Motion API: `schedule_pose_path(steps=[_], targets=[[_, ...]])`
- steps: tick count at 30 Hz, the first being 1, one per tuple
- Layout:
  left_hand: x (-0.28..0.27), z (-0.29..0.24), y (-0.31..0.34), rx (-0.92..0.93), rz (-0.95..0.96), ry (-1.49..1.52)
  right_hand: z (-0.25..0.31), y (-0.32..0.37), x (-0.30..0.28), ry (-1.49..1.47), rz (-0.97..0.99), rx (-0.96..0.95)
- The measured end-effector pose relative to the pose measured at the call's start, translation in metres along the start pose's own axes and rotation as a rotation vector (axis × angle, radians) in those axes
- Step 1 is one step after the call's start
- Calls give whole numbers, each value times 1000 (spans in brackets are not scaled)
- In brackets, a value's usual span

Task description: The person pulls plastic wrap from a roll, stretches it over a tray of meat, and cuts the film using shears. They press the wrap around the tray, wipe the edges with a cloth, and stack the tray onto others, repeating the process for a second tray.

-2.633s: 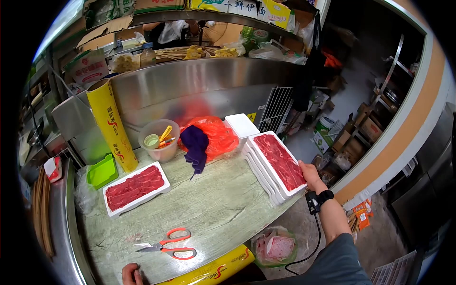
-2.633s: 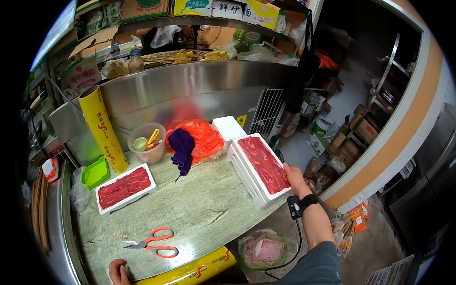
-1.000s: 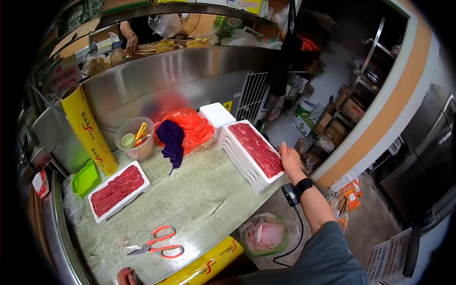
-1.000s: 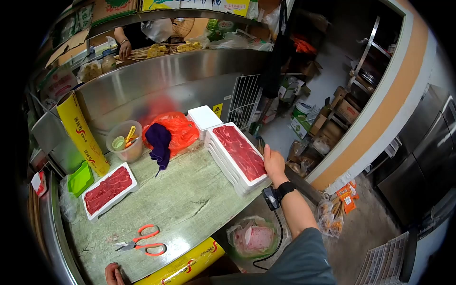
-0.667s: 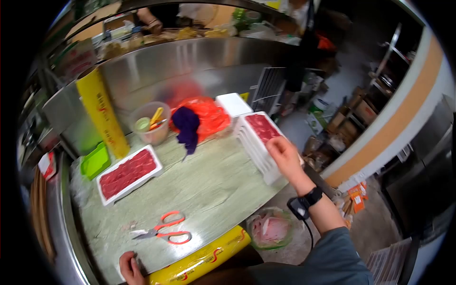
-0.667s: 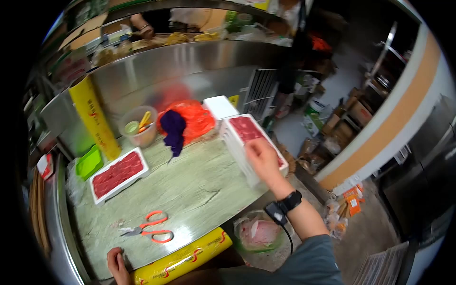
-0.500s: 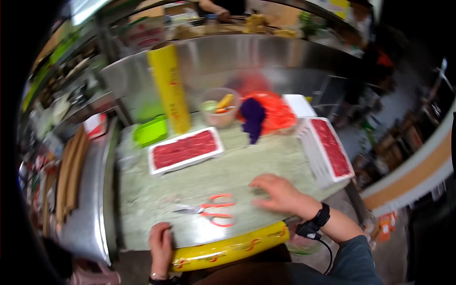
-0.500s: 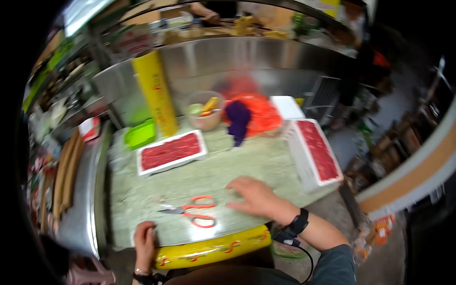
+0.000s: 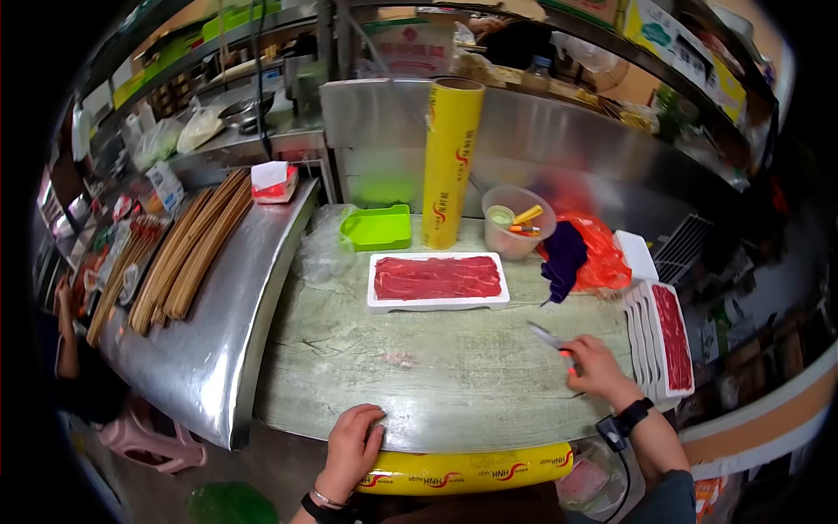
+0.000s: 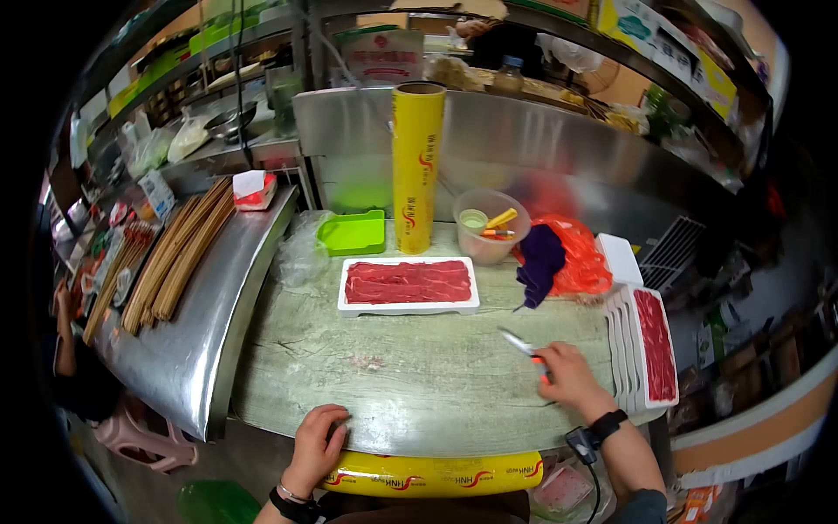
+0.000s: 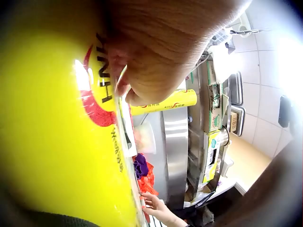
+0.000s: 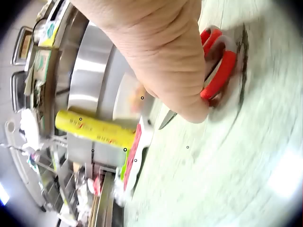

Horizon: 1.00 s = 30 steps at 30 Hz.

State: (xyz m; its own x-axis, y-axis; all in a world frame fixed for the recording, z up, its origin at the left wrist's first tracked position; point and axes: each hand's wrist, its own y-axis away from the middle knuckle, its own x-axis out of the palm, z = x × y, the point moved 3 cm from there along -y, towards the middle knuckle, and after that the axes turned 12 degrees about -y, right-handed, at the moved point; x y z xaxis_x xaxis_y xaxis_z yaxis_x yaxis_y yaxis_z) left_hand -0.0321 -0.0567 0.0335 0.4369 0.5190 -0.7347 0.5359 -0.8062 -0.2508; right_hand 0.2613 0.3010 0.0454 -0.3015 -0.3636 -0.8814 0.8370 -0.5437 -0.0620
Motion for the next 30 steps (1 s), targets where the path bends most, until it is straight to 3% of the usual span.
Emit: schedule_pose_path(steps=[3, 4, 5, 7, 12, 16, 18, 21, 25, 26, 29, 30], targets=[[-1, 11, -13, -20, 101, 156, -9, -11, -17, 232, -78, -39], [-9, 10, -22, -78, 142, 213, 4, -28, -20, 139, -71, -16], [-16, 12, -31, -140, 184, 267, 9, -49, -16, -168, -78, 58], [-24, 25, -66, -57, 122, 215, 6, -97, 11, -793, -75, 194], [16, 88, -147, -248, 165, 463, -10, -173, 101, -943, -253, 188], [46, 92, -182, -298, 192, 613, 25, -162, 93, -887, -283, 179], [53, 97, -179, -292, 194, 593, 31, -153, 91, -805, -332, 108], [47, 87, -147, -300, 215, 584, 21, -129, 91, -686, -272, 190], [21, 83, -83, -440, 370, 616, 11, -94, 87, -1029, -174, 86], [14, 79, -72, -494, 401, 656, 6, -85, 85, -990, -248, 90], [-9, 52, -66, -287, 236, 275, -15, -59, 56, -729, -424, 152], [-10, 40, -63, -182, 270, 208, -31, -51, 55, -689, -528, 166]])
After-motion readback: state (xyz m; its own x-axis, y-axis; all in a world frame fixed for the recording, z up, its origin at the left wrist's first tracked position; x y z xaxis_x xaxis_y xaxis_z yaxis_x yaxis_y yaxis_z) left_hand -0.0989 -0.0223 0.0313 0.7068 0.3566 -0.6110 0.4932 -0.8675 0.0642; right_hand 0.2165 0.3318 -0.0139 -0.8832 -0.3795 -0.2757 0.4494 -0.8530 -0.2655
